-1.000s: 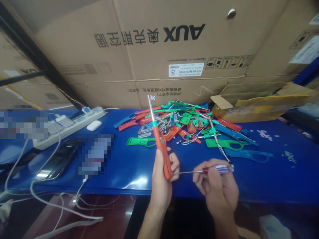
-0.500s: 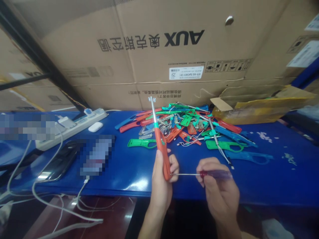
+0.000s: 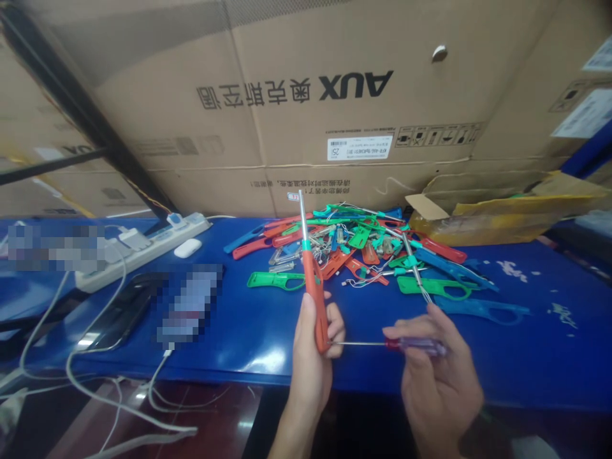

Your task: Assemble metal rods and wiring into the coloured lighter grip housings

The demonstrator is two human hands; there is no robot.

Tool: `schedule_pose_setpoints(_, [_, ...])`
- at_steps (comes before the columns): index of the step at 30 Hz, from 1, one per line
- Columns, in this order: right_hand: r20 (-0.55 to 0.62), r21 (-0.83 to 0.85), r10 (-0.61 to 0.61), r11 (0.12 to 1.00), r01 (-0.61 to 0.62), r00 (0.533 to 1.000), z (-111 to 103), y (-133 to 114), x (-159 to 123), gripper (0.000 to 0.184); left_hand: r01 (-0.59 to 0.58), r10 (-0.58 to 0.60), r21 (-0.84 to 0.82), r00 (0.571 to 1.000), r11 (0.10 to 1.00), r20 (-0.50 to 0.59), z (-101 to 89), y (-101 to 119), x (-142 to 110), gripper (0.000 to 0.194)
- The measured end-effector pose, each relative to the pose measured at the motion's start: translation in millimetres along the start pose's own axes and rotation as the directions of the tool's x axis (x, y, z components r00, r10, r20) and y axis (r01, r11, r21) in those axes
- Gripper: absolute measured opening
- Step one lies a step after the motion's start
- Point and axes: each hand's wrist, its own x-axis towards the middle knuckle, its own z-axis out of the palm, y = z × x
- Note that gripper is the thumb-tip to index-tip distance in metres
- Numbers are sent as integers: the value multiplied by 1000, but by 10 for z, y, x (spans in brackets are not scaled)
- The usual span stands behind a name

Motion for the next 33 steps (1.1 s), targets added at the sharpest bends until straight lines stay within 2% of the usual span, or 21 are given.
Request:
schedule_pose_setpoints(3, [-60,-97,-79,993,73,995,-10,1,-39,31,2,-2,29,1000,1000,0,5,6,4,47])
schedule_pose_setpoints(8, [70,-50,129,991,-126,989,-1,-91,-41,37,14,-14,22,1000,1000,0,5,26,31,44])
schedule_pose_setpoints(10, [73,-37,124,992,-122,990,9,-107,-36,38,16,-15,11,1000,1000,-6,1,24,38,45])
schedule_pose_setpoints(12, [26,-63,115,992,-113,993,18,-105,-33,38,17,-17,6,1000,1000,-10,1,23,38,45])
schedule_pose_setpoints(15, [-112,-259,165,947,-189,980,25,-94,-24,20,23,-23,4,1000,1000,-12,5,29,35,46])
schedule_pose_setpoints(17, [-127,-321,213,915,-244,969,19,-88,-12,13,25,-26,-3,1000,1000,-18,8,37,36,46])
schedule_pose_setpoints(18, [-97,-295,235,921,-253,967,14,-84,-7,18,25,-25,-8,999,1000,-21,8,41,39,45])
schedule_pose_setpoints(21, [17,-81,285,956,-283,958,0,-72,-1,29,14,-15,-28,1000,1000,-25,5,52,46,43])
schedule_pose_setpoints(23, [86,47,327,942,-332,941,5,-76,-1,29,4,-4,-33,1000,999,-29,3,55,49,42])
schedule_pose_setpoints(25, [132,95,403,904,-416,906,23,-96,5,28,-7,6,-21,999,1000,-37,4,51,49,42])
schedule_pose_setpoints(30, [9,-37,558,829,-558,830,81,-159,70,36,-16,20,66,998,998,-59,15,16,50,46])
schedule_pose_setpoints(33, [-13,-159,550,823,-545,835,99,-161,110,44,-23,30,93,997,995,-68,13,6,48,48])
